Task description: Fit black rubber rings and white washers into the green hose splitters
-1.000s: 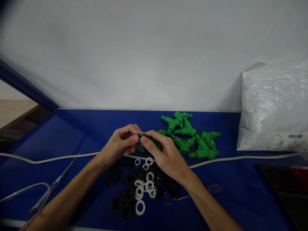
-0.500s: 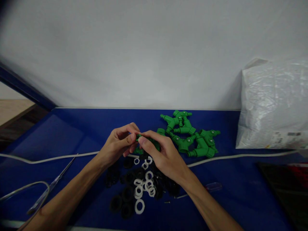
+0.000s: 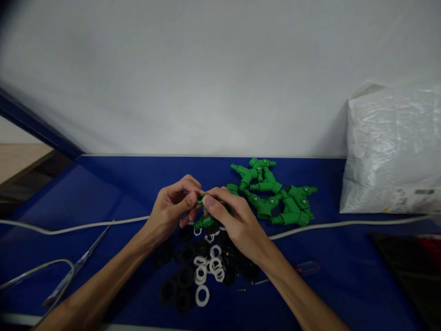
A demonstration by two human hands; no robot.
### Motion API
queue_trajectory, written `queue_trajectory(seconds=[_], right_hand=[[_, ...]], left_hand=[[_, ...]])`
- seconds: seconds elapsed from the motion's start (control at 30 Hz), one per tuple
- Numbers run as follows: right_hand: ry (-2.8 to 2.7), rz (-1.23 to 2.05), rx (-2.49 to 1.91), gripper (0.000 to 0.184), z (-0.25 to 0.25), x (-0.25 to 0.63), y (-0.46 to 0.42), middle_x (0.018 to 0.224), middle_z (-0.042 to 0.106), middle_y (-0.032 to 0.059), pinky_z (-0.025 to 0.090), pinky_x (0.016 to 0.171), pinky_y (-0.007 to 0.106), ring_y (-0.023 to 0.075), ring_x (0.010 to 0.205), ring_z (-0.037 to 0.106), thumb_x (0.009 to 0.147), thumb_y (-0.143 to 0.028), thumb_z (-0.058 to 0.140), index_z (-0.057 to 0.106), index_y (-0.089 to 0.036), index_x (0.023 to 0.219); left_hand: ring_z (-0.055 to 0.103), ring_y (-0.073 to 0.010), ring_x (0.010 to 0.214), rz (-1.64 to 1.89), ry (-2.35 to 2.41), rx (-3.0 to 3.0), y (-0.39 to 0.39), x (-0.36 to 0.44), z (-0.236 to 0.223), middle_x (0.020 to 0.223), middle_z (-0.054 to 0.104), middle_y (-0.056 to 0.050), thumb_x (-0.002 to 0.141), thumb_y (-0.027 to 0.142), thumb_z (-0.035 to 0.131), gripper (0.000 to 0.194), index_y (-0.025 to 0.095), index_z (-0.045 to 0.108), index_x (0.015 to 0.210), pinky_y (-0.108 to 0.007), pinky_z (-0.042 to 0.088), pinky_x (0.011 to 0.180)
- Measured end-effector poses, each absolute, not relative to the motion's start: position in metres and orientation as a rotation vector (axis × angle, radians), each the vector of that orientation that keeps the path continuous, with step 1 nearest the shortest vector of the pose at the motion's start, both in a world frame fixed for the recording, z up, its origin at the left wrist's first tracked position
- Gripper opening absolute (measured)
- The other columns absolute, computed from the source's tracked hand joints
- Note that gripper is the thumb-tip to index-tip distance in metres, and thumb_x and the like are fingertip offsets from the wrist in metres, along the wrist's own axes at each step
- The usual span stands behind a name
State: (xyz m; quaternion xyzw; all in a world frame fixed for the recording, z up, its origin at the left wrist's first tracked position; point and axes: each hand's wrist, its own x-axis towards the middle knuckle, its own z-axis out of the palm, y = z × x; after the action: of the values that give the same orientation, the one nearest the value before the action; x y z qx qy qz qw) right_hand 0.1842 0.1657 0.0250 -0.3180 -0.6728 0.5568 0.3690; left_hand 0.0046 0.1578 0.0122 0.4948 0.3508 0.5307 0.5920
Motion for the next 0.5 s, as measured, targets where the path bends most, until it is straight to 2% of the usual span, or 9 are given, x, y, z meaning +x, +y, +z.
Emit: queue_trajectory(seconds=[0.13,0.4,0.5], right_hand=[[-1.69,1.426,-0.809,0.033,0.0214,0.1823,0.1643,0.081,0.057,0.001,0.042,0.08,0.033,0.0188,0.081,0.051,0.101,-0.046,0.05,0.067,-0.023,0.083],[-1.756,1.362,-0.848,0.033,0.0218,0.183,0.1651,0.082,0.061,0.0014,0.041,0.079,0.033,0.0194,0.084,0.054,0.102,-0.045,0.049,0.07,-0.024,0.087],[-1.82,1.263,-0.857,0.034,0.0242,0.1855,0.1659,0.083,0.061,0.0005,0.039,0.08,0.033,0.0189,0.083,0.054,0.103,-0.044,0.047,0.07,-0.024,0.086]], left_hand=[[0.052,-0.0047,0.046,1.246,0.799,1.139,0.1575,0.0079,0.0134,0.069,0.06,0.002,0.084,0.039,0.076,0.027,0.015,0.064,0.082,-0.014,0.034,0.035],[0.047,-0.0038,0.043,1.201,0.803,1.046,0.1574,0.0099,0.0115,0.062,0.059,0.003,0.085,0.041,0.075,0.029,0.015,0.064,0.082,-0.014,0.035,0.037],[0.047,-0.0044,0.043,1.17,0.8,0.999,0.1572,0.0112,0.0131,0.059,0.058,0.005,0.085,0.043,0.075,0.029,0.016,0.066,0.09,-0.015,0.038,0.039]])
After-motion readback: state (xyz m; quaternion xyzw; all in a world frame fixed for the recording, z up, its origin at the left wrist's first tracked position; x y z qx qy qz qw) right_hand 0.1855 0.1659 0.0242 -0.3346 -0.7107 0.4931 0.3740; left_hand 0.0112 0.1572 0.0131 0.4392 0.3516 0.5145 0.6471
